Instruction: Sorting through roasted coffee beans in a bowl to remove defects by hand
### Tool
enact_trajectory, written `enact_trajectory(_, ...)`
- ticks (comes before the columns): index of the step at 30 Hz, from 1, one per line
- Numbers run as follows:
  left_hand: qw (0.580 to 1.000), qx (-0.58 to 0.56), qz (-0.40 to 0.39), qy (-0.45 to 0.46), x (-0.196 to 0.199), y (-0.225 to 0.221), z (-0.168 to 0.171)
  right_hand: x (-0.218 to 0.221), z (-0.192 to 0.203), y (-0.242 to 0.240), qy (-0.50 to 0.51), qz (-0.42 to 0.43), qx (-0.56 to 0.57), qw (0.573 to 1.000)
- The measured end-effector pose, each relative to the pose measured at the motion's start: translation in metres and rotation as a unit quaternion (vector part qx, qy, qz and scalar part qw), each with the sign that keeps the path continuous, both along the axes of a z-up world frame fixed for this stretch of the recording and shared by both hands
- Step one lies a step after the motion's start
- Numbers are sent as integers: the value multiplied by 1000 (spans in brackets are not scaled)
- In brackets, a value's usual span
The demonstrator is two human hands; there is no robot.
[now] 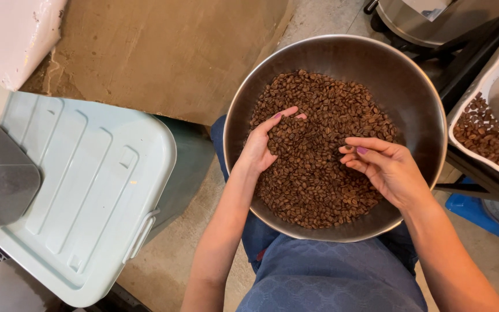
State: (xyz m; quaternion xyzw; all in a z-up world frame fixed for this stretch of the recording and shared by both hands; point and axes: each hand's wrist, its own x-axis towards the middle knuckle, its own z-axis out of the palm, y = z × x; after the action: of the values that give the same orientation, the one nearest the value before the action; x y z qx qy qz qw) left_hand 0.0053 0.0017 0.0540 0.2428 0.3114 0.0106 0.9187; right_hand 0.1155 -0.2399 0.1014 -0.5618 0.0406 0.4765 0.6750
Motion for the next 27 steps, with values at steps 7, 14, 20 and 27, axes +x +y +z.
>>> enact_trajectory(7, 1000, -1, -4, -8, -1, 0, -3, 0, -17, -7, -59, -5, 33, 998)
enact_trajectory(14, 1000, -3, -4, -16, -3, 1, -9, 30, -19, -47, -483, -38, -127, 866)
enact_trajectory(20, 1000, -3, 1, -21, -2, 2, -8, 74, -65, -131, -681, -72, -246, 686)
enact_trajectory(27, 1000, 18, 10, 8, 1, -2, 2, 61, -45, -135, -697, -12, -326, 638)
